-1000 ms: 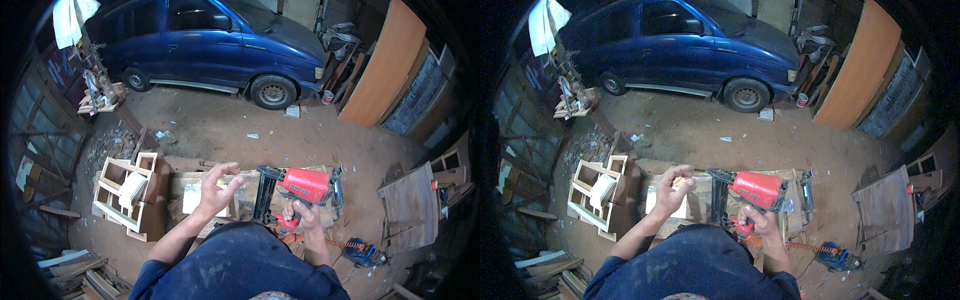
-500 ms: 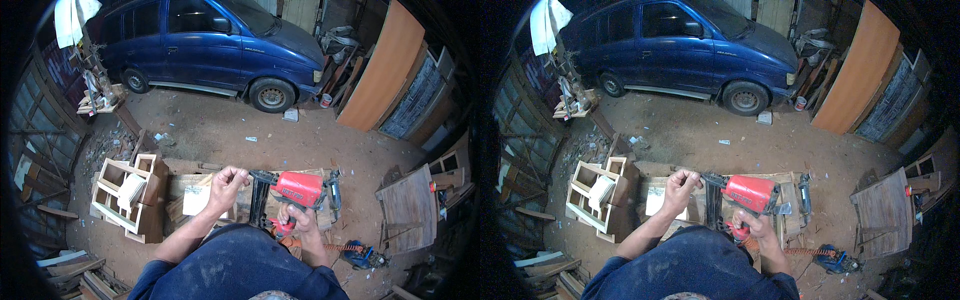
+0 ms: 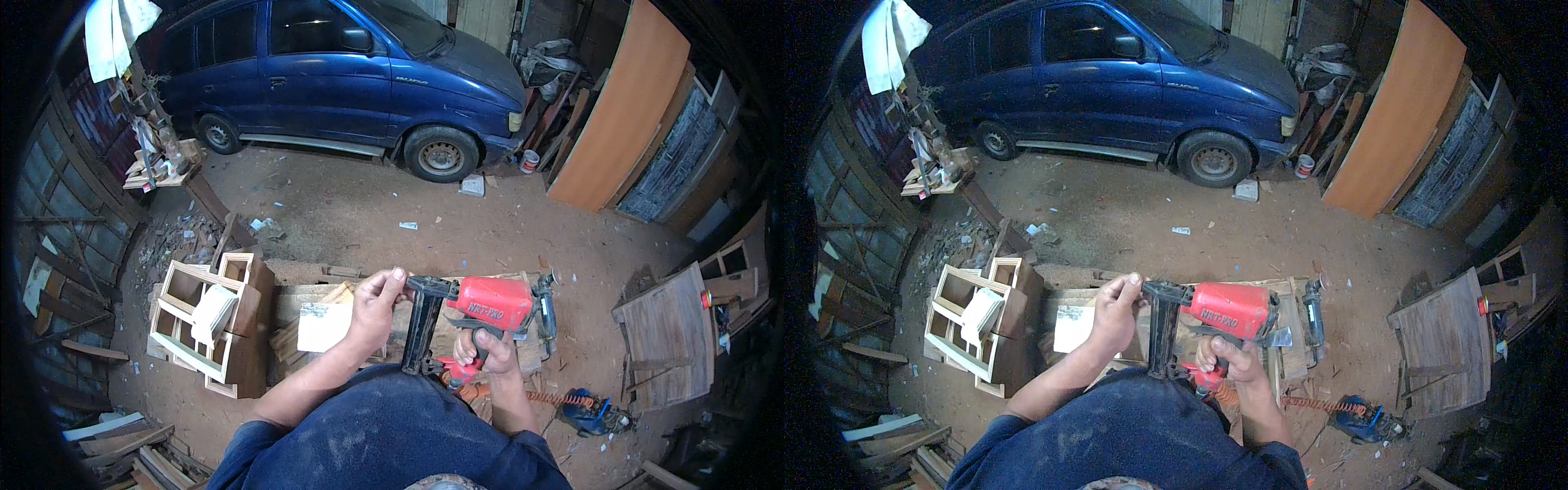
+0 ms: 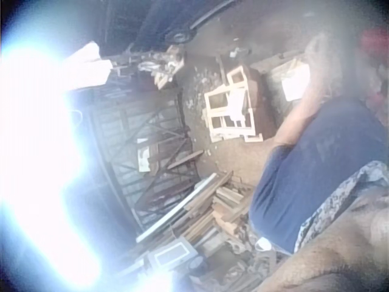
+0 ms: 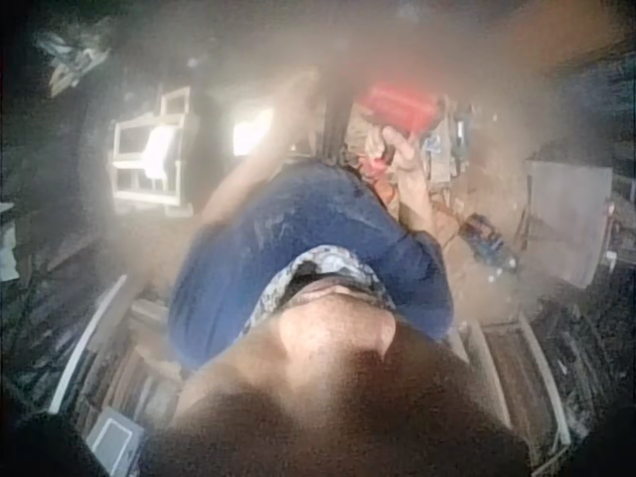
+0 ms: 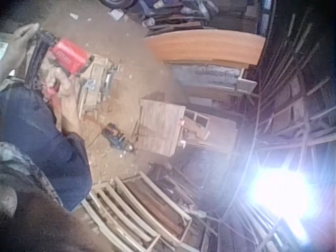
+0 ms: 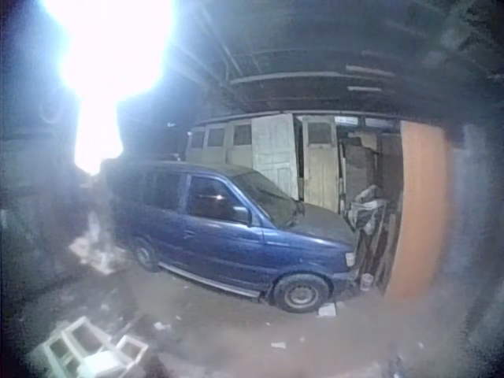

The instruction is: The person assembles wooden frames by aligning cut pieces of lumber on a workbench and securing them with a pneumatic nail gun. They repeatedly pick up wood pieces, position them into rectangular structures, and drive nails into the joints to fasten the components together.

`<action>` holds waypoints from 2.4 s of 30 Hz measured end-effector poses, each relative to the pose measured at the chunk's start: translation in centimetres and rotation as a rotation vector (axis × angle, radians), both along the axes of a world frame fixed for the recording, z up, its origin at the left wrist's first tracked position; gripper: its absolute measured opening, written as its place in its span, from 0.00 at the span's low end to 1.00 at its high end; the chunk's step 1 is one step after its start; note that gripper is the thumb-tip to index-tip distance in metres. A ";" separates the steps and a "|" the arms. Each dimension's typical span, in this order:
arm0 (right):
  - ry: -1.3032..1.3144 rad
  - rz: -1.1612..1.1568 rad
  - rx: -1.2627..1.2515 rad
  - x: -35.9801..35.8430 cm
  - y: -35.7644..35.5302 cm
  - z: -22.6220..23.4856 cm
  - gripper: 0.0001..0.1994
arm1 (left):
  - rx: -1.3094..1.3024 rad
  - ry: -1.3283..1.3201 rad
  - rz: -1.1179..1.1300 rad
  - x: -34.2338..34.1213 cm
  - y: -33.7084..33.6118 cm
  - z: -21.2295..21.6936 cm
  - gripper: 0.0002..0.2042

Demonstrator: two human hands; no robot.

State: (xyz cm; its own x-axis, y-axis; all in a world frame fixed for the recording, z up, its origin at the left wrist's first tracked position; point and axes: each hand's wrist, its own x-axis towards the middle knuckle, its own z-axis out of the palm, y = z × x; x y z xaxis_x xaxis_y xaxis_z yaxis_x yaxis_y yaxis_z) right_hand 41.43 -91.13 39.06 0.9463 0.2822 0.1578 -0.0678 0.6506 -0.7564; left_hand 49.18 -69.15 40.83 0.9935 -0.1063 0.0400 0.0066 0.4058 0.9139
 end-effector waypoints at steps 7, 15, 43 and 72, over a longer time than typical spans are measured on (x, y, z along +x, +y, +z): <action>-0.058 -0.018 -0.070 -0.3 0.3 -0.5 0.16 | 0.132 -0.082 0.057 -0.1 0.9 0.1 0.14; -0.068 0.002 0.074 0.2 -1.1 -0.7 0.27 | -0.207 0.134 -0.046 0.9 2.1 -0.5 0.13; -0.591 0.231 -0.389 7.0 20.1 11.3 0.23 | 0.246 -0.312 0.769 -5.5 12.5 3.6 0.21; -0.052 0.672 0.341 11.8 16.0 2.1 0.20 | 0.081 -0.272 0.569 -4.3 12.6 9.0 0.19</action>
